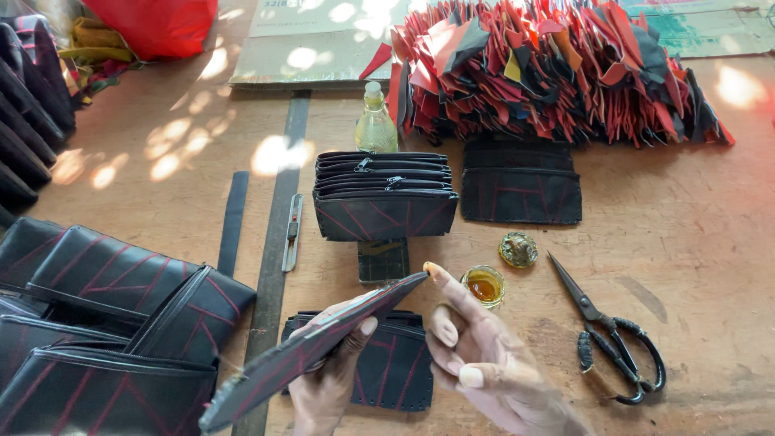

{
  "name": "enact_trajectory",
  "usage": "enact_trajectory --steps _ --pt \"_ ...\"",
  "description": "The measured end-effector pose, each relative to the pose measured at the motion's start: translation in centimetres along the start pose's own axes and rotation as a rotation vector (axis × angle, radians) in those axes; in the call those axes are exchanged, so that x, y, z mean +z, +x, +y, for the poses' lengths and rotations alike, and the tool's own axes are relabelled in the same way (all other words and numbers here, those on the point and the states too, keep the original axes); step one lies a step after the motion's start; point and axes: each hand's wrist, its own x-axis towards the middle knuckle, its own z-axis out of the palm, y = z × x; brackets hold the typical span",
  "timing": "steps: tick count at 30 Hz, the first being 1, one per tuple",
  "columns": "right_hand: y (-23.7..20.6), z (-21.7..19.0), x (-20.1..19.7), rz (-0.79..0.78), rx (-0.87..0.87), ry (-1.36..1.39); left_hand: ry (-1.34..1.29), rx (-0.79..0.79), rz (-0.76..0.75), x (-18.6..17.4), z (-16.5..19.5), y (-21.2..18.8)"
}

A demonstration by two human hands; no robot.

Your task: The person applies a yellow adhesive from a small jar to the edges of black leather wallets with red stitching. They handle each wallet one at a time, spread the glue along the seams, and place the finished wallets into a stack on the table.

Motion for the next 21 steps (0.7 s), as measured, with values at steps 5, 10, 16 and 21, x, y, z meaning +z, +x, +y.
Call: enact_trajectory --steps 5,10,16,21 --pt "0.3 1.6 -0.1 -0.122 0.020 0.499 0.026 0.313 -0.110 0.2 1.5 0.8" --pt "-0.8 1.9 0.4 -0.164 -0.008 0.543 -0.003 0.109 0.163 0.7 0.1 0.2" --pt "-0.9 0.3 1.5 0.054 -0.094 -0.160 -0.378 -0.190 0.271 -0.7 -3.0 -0.1" --pt "0.7 -0.1 2.0 0.065 -0.022 -0.202 -0.389 -0.164 0.204 -1.2 -3.7 -1.0"
